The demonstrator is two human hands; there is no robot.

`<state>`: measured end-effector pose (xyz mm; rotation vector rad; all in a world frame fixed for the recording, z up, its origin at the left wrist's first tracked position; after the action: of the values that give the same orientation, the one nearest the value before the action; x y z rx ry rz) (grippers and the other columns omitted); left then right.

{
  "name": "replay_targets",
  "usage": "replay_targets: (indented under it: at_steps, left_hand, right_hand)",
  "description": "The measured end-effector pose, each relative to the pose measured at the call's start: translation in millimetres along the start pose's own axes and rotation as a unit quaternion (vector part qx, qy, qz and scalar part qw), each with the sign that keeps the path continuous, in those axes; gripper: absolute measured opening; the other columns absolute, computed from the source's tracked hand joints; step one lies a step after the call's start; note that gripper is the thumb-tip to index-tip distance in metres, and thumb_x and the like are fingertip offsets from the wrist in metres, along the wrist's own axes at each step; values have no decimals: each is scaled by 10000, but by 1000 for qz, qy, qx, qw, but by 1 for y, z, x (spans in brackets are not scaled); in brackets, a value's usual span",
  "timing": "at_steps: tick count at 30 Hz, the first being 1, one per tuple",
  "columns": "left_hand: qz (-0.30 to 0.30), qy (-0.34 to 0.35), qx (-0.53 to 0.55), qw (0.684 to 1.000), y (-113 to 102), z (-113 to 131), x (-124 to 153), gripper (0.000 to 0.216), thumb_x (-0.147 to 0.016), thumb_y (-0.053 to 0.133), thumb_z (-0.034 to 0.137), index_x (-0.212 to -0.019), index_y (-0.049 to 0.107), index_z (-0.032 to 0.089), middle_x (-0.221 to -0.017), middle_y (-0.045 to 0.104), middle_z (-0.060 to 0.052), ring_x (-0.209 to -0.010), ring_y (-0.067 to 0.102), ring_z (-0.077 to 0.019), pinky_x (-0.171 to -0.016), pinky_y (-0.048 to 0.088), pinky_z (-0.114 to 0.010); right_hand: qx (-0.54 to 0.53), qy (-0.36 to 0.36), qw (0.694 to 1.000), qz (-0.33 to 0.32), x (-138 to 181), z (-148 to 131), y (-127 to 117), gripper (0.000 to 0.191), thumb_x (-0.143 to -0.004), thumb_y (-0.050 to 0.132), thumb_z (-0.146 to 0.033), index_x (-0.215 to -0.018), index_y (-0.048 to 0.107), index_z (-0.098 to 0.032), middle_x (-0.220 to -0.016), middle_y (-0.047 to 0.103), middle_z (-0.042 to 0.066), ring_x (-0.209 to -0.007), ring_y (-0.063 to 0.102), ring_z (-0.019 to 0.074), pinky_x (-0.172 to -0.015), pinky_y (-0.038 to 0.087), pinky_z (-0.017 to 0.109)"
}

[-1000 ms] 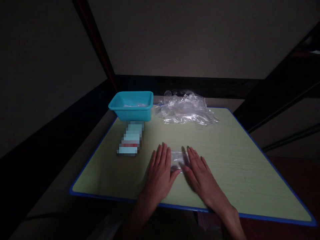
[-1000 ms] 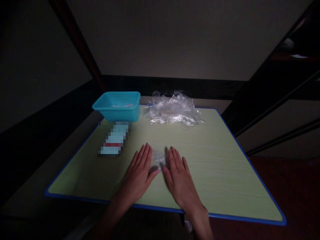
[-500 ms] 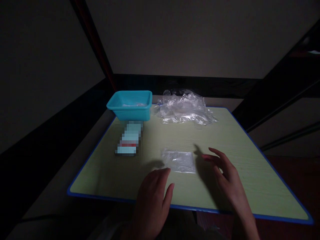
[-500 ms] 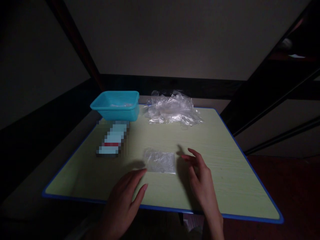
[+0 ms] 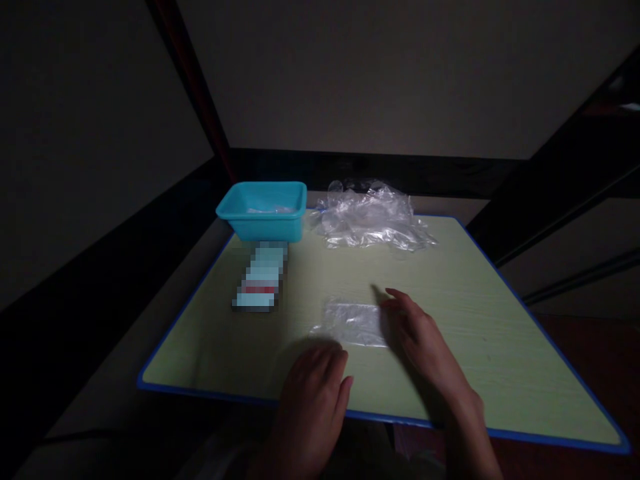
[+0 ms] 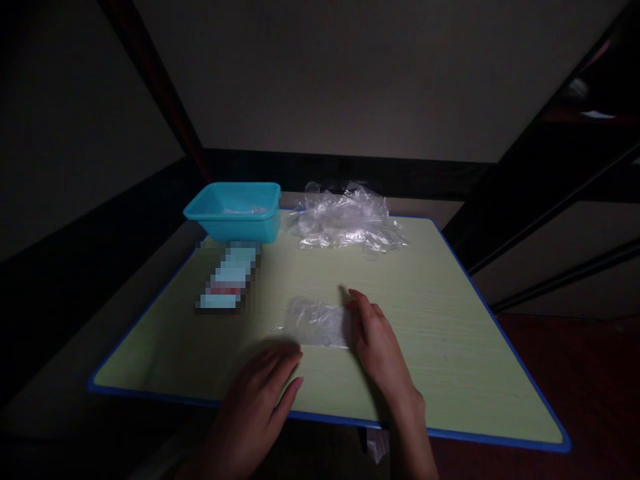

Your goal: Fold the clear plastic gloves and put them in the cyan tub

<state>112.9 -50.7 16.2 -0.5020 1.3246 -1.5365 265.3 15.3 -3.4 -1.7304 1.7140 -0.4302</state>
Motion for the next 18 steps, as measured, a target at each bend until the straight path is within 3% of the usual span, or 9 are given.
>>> replay_targets:
  at_steps: [9,18]
  left_hand:
    - [10,6,-39,999,5,-11,1,255,-819,503,146,-1066,570,148,-1055,681,-94,-926,656,-241,-788,569,-395]
    - [6,-28,-24,999,4,-35,-18,249,-810,531,116,-1056,571,129,-1061,670,-115,-965,637,-249,-850,535,-421]
  right_hand:
    - [28,-19,999,10,5,-4,-3,450,-791,360,-149,-1227,470,-140,-926,649,119,-824,604,216,-751,484,404]
    - [10,-3,999,-41,25,-11,-1,398,-806,405,-154,-1198,467,-175,-889,647,81,-759,616,196,-681,512,349]
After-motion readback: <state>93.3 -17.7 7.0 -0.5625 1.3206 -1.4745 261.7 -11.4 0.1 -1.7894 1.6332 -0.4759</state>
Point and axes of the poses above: each hand's wrist, its own x-axis away from the middle knuckle, its own y-axis out of the palm, z = x × y, the point moved 9 cm from there along -x, towards the middle knuckle
